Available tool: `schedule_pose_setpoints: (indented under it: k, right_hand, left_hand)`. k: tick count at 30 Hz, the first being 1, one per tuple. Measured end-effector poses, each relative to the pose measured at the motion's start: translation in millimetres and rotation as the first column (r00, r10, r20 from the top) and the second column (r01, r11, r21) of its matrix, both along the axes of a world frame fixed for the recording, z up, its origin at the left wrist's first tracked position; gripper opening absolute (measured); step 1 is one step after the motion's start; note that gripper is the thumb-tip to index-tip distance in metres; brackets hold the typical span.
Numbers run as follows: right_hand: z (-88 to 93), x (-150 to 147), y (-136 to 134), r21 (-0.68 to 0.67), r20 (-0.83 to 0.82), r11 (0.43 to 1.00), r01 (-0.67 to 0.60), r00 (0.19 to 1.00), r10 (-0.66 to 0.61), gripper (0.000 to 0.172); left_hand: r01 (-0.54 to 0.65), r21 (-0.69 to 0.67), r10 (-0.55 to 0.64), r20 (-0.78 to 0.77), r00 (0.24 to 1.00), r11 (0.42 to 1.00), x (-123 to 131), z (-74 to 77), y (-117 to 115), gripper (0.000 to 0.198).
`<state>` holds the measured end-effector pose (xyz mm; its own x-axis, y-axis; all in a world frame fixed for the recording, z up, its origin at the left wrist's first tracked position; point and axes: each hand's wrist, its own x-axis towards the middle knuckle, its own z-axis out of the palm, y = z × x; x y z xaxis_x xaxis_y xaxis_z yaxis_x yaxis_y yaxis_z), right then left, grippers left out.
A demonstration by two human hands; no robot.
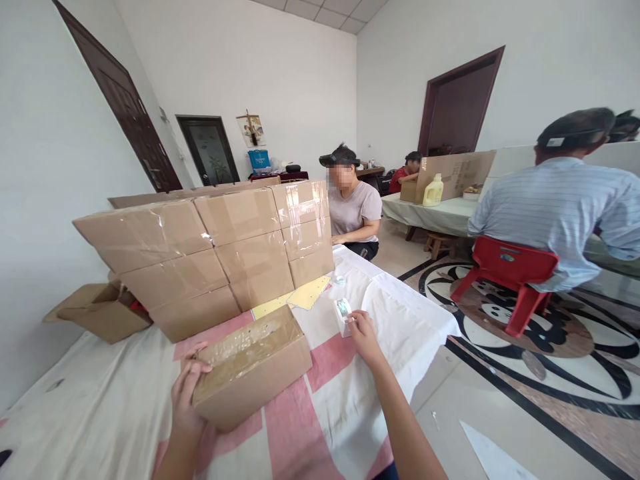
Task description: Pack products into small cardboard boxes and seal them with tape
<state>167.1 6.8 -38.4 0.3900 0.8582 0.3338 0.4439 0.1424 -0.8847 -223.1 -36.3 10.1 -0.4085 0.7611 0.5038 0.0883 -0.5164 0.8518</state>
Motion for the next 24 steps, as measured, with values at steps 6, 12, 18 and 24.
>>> schedule_pose_setpoints:
  k: [6,12,18,24]
  right_hand:
    - [11.3,4.5,19.4,-0.130,-0.015,0.990,0.053,0.998,-0.055,0.043]
    - [21.9,-3.0,20.6,-0.155,0.015,0.977,0.150,0.989,-0.150,0.045]
    - [19.1,-18.2,11.1,-0.111,0.091,0.958,0.264,0.963,-0.255,0.041]
    - [17.9,-29.9,10.5,-0.117,0.182,0.941,0.317,0.939,-0.293,0.033]
  left_hand:
    - [0.043,-0.034,-0.043,0.002,0.999,0.998,-11.3,-10.2,6.9,0.043]
    - [0.058,-0.037,-0.057,0.007,0.998,0.998,-8.9,-3.1,4.9,0.044]
    - [0.063,-0.047,-0.062,0.029,0.998,0.997,-8.8,-7.7,6.3,0.043]
    - [0.075,-0.018,-0.075,0.000,0.997,0.997,-11.2,-13.7,7.9,0.039]
